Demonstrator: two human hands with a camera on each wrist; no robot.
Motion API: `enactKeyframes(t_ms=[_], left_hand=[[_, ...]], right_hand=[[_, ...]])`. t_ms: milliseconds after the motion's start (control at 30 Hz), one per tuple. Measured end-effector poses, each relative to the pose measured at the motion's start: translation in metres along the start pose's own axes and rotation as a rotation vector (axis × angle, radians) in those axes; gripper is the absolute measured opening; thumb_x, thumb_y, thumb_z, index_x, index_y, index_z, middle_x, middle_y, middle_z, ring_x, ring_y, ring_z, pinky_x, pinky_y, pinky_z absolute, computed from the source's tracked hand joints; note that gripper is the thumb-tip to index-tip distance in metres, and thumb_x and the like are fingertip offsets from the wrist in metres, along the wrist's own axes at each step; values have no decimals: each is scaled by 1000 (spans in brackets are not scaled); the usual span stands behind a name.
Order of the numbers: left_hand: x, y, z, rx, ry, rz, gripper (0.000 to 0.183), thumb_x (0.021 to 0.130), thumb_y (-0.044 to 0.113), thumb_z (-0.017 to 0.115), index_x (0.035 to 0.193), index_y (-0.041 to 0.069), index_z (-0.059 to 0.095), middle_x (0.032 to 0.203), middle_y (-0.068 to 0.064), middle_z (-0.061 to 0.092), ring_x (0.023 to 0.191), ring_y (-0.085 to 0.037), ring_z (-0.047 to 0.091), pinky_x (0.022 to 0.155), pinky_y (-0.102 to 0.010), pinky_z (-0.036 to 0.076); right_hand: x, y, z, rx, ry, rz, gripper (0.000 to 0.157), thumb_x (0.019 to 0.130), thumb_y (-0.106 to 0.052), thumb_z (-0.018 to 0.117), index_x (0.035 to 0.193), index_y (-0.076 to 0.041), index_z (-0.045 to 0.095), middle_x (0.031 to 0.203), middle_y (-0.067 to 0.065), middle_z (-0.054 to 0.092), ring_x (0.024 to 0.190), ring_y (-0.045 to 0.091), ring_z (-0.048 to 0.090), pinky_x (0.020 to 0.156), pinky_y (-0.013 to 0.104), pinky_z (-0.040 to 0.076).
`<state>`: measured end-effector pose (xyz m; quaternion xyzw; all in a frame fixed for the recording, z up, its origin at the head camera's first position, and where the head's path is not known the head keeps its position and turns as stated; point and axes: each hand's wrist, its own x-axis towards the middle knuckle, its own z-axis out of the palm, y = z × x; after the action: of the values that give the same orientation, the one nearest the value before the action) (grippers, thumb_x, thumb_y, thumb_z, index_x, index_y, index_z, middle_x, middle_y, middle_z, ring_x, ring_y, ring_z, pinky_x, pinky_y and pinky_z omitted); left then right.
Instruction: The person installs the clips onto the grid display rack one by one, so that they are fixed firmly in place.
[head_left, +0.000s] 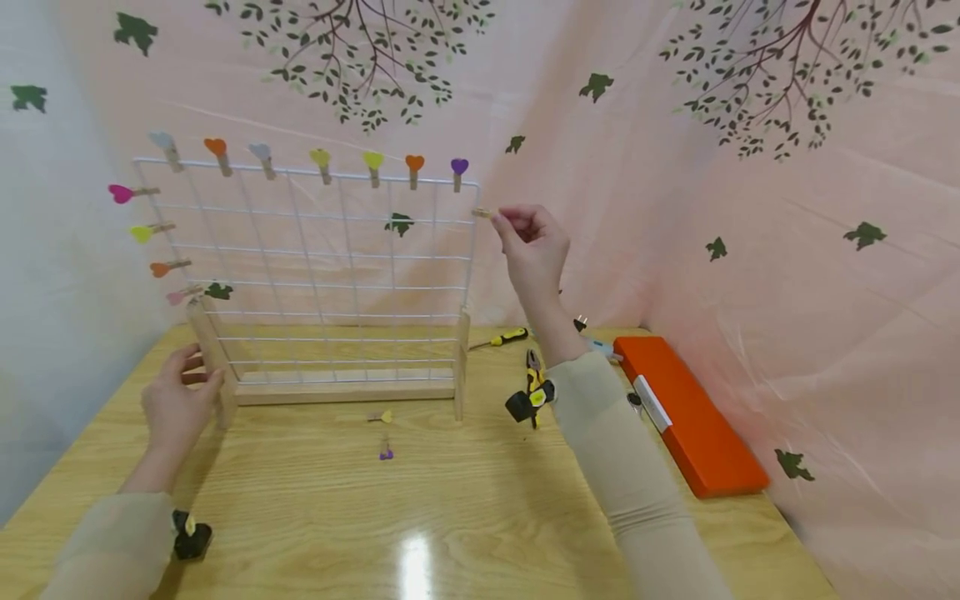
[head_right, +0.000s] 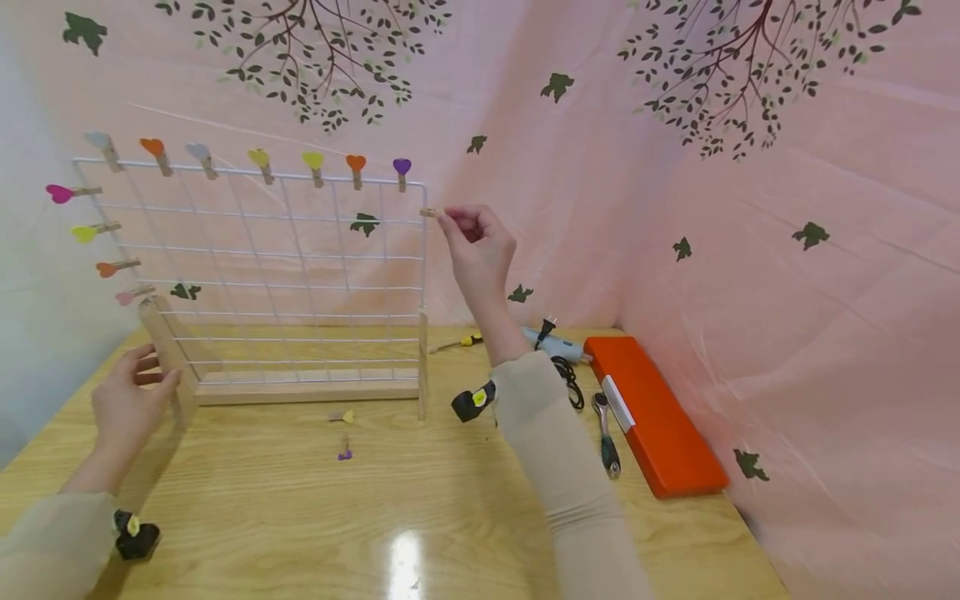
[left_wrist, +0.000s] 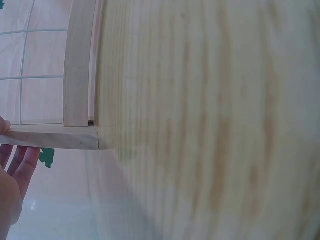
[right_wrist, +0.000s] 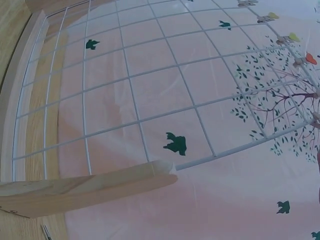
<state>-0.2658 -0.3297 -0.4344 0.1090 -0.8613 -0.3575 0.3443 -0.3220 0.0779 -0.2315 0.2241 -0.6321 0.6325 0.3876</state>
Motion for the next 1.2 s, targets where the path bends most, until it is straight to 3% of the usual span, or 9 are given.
enactKeyframes(t_ms=[467, 633, 800, 967, 1200], left_hand=[[3, 0, -1, -9, -14, 2, 42, 80, 12, 63, 120, 4, 52, 105, -22, 61, 63, 27, 32, 53, 0, 29], [2, 1, -1, -5, -17, 3, 42, 80, 13, 64, 120, 4, 52, 104, -23, 61, 63, 27, 32, 54, 0, 29], [1, 1, -1, -5, -17, -4, 42, 80, 14, 64, 120, 4, 52, 104, -23, 61, 63, 26, 32, 53, 1, 29], [1, -2, 0, -2, -27, -12, 43, 81, 13, 63, 121, 5, 51, 106, -22, 61, 64, 26, 32, 53, 0, 30], [2, -2, -1, -13, -18, -3, 42, 80, 11, 64, 120, 4, 52, 105, -22, 61, 63, 27, 33, 54, 1, 29]], right_hand=[[3, 5, 3, 12, -44, 43, 17, 77, -2, 67, 86, 10, 60, 69, 1, 59, 55, 9, 52, 54, 21, 48], [2, 2, -4, -38, -102, 36, 21, 77, -5, 67, 93, 8, 60, 84, 11, 62, 72, 15, 57, 66, 28, 51], [-4, -12, -11, -93, -164, 17, 29, 77, -6, 68, 102, 4, 60, 100, 14, 61, 90, 25, 53, 77, 29, 48], [-25, -17, -13, -89, -329, 6, 30, 77, -6, 68, 105, 3, 59, 104, 16, 60, 91, 28, 52, 77, 35, 48], [-83, 22, -1, -238, -656, -14, 40, 77, -26, 69, 114, -14, 58, 104, 2, 60, 87, 16, 52, 70, 26, 47]])
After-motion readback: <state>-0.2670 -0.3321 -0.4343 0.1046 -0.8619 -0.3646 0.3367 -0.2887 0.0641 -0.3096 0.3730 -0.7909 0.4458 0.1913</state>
